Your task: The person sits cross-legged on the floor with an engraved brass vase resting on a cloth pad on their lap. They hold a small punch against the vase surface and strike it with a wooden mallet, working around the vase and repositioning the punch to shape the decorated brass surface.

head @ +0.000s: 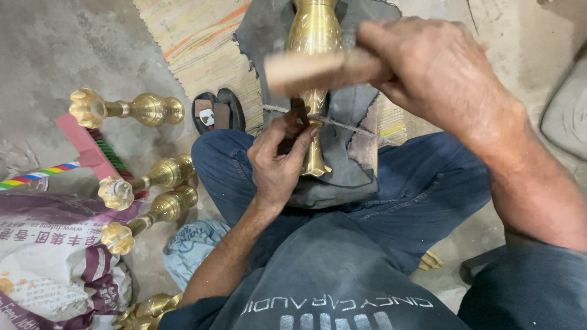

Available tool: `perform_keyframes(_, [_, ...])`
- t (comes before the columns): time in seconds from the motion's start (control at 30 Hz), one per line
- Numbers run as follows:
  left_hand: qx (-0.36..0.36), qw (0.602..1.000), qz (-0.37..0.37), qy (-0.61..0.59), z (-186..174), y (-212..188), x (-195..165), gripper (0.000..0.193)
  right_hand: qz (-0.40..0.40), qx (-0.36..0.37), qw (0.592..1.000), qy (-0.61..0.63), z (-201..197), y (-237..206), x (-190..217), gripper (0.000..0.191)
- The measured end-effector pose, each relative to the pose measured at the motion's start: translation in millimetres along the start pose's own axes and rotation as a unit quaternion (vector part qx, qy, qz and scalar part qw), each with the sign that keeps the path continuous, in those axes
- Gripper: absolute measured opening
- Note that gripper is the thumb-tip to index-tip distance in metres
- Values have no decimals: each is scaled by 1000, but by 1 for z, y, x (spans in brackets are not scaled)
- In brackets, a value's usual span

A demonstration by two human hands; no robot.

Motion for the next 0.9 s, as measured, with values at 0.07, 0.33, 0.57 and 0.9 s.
perform_keyframes(0.07, [-2,1000,4,8,-1,1,-2,25,-21,-13,999,-33,-3,1,5,26])
perform_keyframes(0.33, [-17,1000,11,14,-5,2,-8,27,-8,-11,999,-33,1,-2,1,29])
perform_keyframes(0.57, [-18,1000,14,16,-5,2,-9,31,-24,-12,999,-19,2,-2,2,34])
perform_keyframes(0.9, [-7,1000,-20,-20,-4,3,-1,31,-12,6,998,-68,2,-3,1,32])
Point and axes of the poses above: each hand's wrist, its own y-axis towards the middle knuckle, its own z-axis out of the palm, x = y × z, the point moved 9 cm from there along y, towards the middle knuckle, and after that the axes turned 1 degree about -z, right-handed, at the moved point
